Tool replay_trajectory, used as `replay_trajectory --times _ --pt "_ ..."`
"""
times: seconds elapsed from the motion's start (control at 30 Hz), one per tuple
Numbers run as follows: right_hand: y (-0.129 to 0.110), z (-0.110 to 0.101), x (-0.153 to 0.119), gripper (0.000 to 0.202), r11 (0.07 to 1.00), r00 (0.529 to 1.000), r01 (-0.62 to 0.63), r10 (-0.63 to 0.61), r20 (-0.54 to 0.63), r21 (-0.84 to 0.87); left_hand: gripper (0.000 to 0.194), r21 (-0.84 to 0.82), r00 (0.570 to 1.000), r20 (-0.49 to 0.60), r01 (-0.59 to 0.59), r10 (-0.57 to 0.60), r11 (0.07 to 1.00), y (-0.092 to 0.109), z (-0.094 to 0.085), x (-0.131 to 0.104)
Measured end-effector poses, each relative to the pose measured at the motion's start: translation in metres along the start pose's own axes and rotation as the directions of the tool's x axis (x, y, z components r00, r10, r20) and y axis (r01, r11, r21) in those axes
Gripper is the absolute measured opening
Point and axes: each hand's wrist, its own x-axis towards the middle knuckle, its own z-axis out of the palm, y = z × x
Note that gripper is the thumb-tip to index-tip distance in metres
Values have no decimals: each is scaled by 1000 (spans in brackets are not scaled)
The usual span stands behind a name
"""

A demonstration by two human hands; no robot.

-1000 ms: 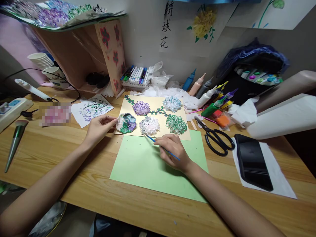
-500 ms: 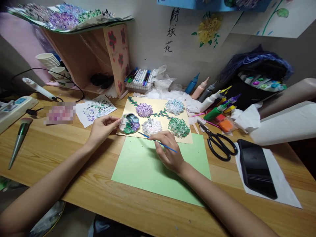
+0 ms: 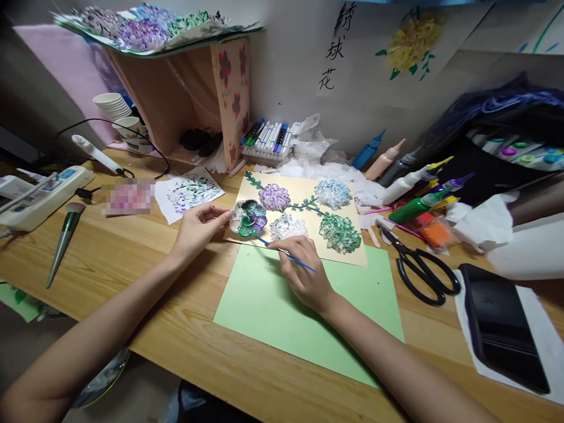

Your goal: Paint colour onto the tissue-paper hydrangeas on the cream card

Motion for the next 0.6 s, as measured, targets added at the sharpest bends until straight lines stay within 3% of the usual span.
replay_trajectory --times 0.43,0.6 --pt "0 0 0 23 995 999 -44 43 16 89 24 16 1000 28 -5 5 1000 1 0 -2" --pt "5 -6 -4 25 988 993 -24 42 -112 151 30 6 1000 19 14 -14 1000 -2 -2 1"
